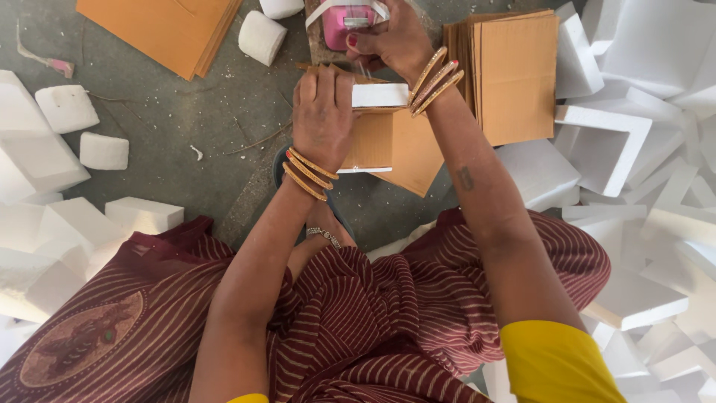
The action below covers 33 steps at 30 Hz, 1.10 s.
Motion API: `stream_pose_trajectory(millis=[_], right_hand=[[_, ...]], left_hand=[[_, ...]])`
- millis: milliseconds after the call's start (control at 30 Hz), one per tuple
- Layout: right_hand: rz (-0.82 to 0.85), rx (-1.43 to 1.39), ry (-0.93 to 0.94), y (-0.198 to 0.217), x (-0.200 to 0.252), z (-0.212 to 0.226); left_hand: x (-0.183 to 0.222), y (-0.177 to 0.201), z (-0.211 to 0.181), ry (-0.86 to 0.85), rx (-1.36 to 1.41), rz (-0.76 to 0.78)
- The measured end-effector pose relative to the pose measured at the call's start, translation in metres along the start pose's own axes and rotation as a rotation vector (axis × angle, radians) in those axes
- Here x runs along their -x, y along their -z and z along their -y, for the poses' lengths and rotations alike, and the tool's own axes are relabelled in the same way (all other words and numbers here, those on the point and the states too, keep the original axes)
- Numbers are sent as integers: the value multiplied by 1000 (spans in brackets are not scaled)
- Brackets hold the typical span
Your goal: The person assembles packaging components by placing white foam inserts into brown cardboard sleeves, using a pink tape dispenser to secure them, and moving the finished units to the side.
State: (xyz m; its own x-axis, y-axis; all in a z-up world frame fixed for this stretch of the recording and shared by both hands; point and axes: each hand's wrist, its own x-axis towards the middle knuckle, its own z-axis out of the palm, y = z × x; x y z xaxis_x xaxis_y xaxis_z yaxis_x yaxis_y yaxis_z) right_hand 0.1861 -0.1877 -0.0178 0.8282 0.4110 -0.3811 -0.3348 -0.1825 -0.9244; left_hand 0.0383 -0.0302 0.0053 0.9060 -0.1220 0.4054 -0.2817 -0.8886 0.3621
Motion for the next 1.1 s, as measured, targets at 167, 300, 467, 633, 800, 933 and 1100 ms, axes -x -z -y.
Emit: stream_pose_trajectory(millis=[167, 300, 467, 633, 800, 933, 1100], right_hand=[[28, 29, -14, 6, -26, -21], [34, 38, -20, 4, -29, -17], [5, 10, -72, -6, 2, -29], [55, 74, -42, -10, 10, -45], [67, 122, -33, -10, 14, -47], [122, 212, -18, -2, 21, -52], [127, 486, -19, 3, 20, -69]], left_hand=[[-7, -5, 0, -9, -10, 37], [-4, 6, -4, -18, 29, 6], [22, 15, -11, -28, 39, -52], [38, 16, -12, -27, 95, -103], [40, 10, -8, -30, 124, -110], [42, 7, -5, -65, 83, -108], [46, 7, -5, -92, 68, -118]])
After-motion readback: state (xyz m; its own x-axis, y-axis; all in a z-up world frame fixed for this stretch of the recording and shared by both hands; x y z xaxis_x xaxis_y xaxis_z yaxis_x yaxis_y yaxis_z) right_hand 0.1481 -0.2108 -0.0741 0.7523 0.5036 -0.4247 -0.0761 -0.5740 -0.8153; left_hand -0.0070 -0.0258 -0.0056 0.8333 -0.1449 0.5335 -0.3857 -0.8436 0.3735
